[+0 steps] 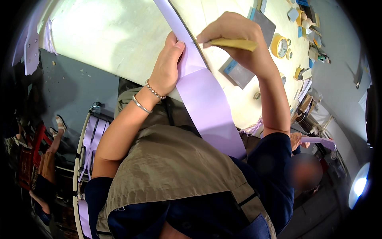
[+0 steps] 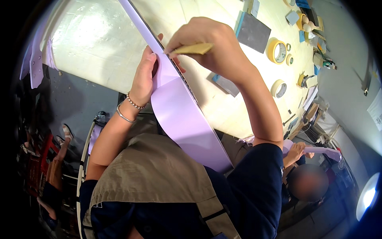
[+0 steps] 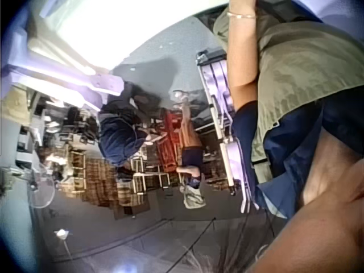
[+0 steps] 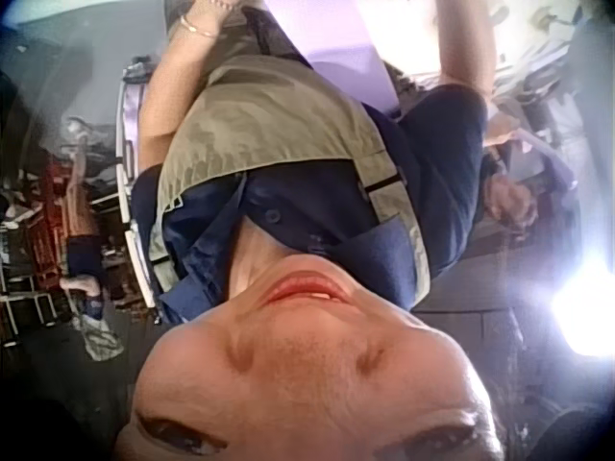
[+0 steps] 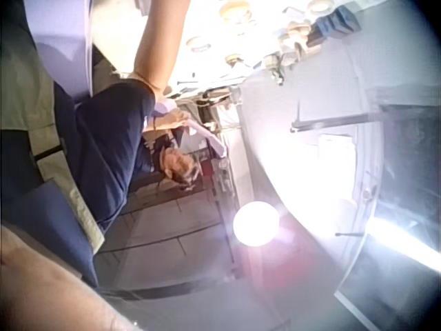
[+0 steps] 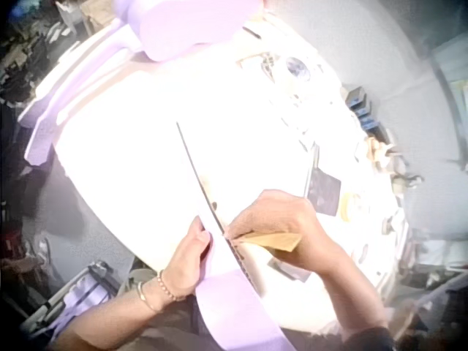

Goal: The person sands the edges of light purple plastic guitar-shaped parts using a sanding block. They repeatedly pick up parts from a nearby rack, sand the edges on a workbench, and place the finished parts back on the rack.

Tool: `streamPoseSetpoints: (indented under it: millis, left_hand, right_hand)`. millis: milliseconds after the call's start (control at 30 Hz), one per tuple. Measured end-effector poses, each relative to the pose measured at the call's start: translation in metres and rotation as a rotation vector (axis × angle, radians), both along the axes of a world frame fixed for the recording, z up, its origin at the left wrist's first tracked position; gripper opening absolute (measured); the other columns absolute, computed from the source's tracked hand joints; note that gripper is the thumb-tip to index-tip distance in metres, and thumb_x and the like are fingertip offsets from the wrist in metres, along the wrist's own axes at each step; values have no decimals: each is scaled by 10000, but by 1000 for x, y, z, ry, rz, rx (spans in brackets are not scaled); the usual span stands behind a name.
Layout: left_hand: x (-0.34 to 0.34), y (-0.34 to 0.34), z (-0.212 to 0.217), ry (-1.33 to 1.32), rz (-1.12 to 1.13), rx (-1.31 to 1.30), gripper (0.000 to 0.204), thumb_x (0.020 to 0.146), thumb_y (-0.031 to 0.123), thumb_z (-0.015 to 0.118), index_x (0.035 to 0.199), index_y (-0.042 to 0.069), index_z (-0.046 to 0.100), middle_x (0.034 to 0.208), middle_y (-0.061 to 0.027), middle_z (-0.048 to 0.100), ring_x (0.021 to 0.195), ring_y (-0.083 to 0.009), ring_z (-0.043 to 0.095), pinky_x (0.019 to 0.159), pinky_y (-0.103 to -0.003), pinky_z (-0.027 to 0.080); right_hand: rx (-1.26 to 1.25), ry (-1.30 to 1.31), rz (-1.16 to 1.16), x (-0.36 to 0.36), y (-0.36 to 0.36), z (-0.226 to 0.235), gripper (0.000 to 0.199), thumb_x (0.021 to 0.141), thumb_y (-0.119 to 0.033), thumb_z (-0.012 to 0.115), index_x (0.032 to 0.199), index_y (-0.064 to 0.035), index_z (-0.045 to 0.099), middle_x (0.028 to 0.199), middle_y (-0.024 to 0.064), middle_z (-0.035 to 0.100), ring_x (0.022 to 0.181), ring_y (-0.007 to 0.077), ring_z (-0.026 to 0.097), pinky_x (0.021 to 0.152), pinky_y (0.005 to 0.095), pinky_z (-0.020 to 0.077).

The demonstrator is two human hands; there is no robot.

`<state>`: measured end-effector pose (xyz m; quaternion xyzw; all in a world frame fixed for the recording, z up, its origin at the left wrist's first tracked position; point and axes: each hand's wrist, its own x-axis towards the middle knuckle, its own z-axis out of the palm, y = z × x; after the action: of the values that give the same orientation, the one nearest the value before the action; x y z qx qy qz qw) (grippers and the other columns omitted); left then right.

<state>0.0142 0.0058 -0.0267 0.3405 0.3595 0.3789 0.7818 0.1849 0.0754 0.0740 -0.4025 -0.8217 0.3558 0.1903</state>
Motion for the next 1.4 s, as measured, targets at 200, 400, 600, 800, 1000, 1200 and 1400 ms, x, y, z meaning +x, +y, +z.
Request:
streamPoseSetpoints:
  millis: [200,400,600,800,1000,1200,1400]
  left_hand:
    - [0,0,0,35,49,28,487,932,264,262,1340,1,227,1017,-137,541,906,-235,565,849,-323,427]
    - [2,-1,10,-17,101,-44,439,930,250,283,1273,-19,328,1047,-127,530,927,-177,504,862,-286,383]
    - [1,1,9,17,39,2,547,941,277,251,1402,-1,152,977,-148,556,904,-192,541,851,-305,415]
    - [1,0,2,13,45,30,579,936,300,265,1407,-6,124,946,-150,549,872,-204,555,834,-315,429]
    - [3,1,9,-82,28,-81,642,920,294,379,1403,-4,79,958,-150,538,869,-260,599,793,-355,487]
    - [-2,8,21,49,-70,95,810,829,58,610,1410,13,47,988,-118,525,909,-259,613,784,-354,504]
    - [4,13,31,41,-35,-116,597,948,224,416,1386,-31,99,880,-125,560,849,-270,635,752,-341,501]
  right_hand:
    - [-118,-64,70,13,-14,14,155,665,32,692,801,-42,682,795,42,666,719,179,594,622,277,457]
    - [-69,-41,48,9,-16,11,182,628,8,698,800,-48,683,786,44,669,697,181,592,611,291,455]
    - [-75,-21,-33,11,-24,11,149,618,-27,695,746,-103,690,722,27,641,682,213,577,605,301,463]
    - [-116,-15,-14,14,-31,18,150,627,-38,692,756,-112,695,737,-3,654,684,203,576,604,297,466]
    - [-239,119,-292,29,-17,-7,45,797,-55,652,833,-43,676,841,78,667,683,123,604,613,237,500]
    - [-442,-329,-776,66,-42,-16,435,760,-141,698,1151,-69,522,940,97,651,726,160,583,671,280,486]
    - [-77,-745,-445,90,-133,-29,825,608,-229,800,1341,-227,419,1304,162,425,1160,346,448,1029,445,302]
